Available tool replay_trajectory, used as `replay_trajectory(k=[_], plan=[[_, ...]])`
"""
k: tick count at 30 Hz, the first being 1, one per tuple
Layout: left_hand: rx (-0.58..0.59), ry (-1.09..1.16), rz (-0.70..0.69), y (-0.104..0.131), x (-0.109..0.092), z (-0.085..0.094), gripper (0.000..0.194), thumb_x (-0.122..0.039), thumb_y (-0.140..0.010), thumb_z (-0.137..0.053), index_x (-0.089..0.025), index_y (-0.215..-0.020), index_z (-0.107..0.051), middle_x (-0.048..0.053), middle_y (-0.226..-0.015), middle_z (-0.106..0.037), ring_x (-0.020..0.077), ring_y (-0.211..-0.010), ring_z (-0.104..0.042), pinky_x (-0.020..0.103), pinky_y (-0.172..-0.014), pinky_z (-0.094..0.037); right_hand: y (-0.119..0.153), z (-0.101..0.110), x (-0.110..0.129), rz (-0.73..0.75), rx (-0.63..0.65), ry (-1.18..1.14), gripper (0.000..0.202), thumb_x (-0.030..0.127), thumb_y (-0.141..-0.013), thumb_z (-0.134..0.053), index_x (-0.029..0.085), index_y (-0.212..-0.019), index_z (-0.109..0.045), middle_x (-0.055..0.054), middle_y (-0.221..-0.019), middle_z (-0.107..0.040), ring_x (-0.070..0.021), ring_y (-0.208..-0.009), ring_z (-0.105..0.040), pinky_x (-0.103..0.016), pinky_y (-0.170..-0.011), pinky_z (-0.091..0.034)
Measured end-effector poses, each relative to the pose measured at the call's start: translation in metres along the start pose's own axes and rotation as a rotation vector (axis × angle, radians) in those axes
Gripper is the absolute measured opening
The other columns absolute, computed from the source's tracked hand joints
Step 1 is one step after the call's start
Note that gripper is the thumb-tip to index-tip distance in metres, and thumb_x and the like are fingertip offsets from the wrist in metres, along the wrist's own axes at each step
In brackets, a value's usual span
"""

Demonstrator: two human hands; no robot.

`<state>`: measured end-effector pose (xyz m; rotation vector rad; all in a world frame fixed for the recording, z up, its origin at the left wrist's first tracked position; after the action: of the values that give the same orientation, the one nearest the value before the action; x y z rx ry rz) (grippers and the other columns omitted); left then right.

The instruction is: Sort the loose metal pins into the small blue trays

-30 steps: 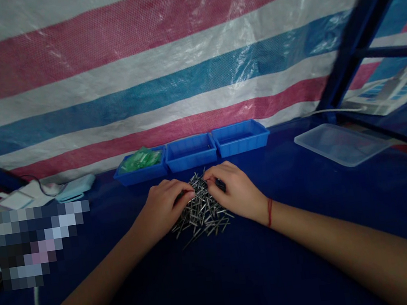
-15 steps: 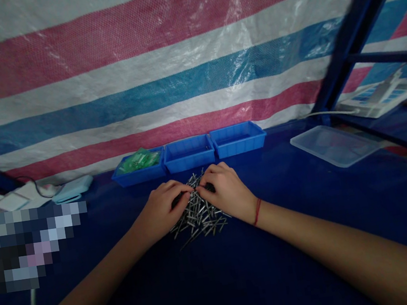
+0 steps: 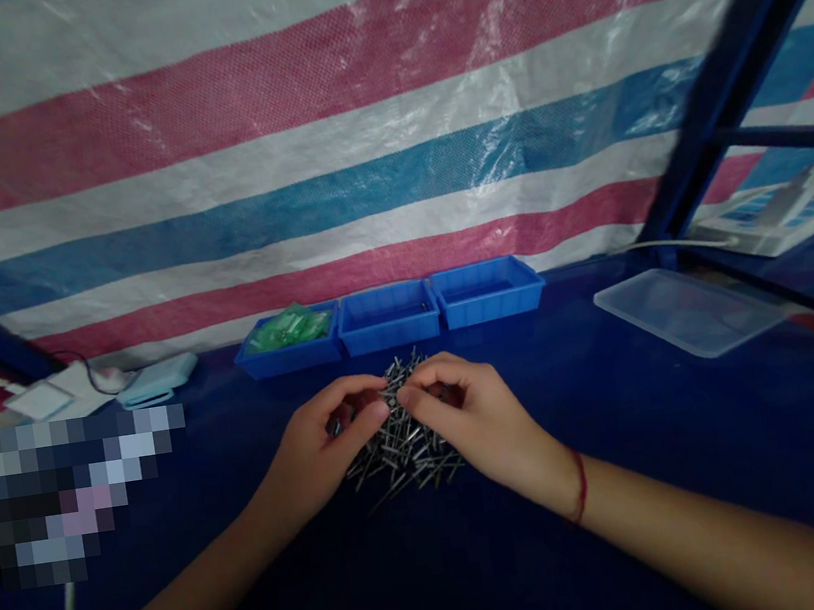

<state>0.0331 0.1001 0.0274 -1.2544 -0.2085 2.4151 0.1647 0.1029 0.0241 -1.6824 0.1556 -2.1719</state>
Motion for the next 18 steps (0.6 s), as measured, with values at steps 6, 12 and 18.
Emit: replay_trajectory(k=[6,12,18], plan=[[-0.096,0.077,-0.001,0.006,-0.004,0.007,0.009,-0.027,-0.081,-0.06,-0.02,-0.086,-0.064,-0.003,-0.073,-0.064,0.0105,-0.063,-0.053,0.023,-0.059,-0.041,0.005,-0.008,0.002,-0.006,0.047,-0.086,0.017,0.032,-0.08,-0.057,0.018,-0.073,-0.063,-0.002,-0.077,-0.056,-0.0129,-0.072,-0.053,-0.028,-0.065,-0.042],[-0.143,0.073,-0.114,0.009,-0.015,0.012,0.006,-0.021,-0.079,-0.062,-0.02,-0.085,-0.062,-0.004,-0.073,-0.063,0.0086,-0.063,-0.055,0.02,-0.059,-0.043,0.006,-0.015,-0.007,-0.087,0.074,-0.239,0.011,0.03,-0.078,-0.061,0.02,-0.082,-0.063,0.0,-0.078,-0.062,-0.0116,-0.071,-0.056,-0.027,-0.066,-0.045],[-0.165,0.007,-0.215,0.011,-0.028,0.015,0.008,-0.016,-0.08,-0.062,-0.019,-0.086,-0.061,-0.003,-0.08,-0.064,0.0082,-0.069,-0.057,0.02,-0.066,-0.046,0.008,-0.019,-0.008,-0.103,0.099,-0.278,0.011,0.03,-0.079,-0.061,0.019,-0.079,-0.064,0.001,-0.074,-0.063,-0.01,-0.067,-0.056,-0.024,-0.063,-0.046]])
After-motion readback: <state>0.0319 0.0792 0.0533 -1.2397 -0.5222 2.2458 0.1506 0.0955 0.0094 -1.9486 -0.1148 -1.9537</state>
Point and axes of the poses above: each hand's wrist, its own y-axis away from the middle knuckle, its own z-axis out of the back of the hand, x = y × z, the point moved 9 cm from there along -y, towards the middle knuckle
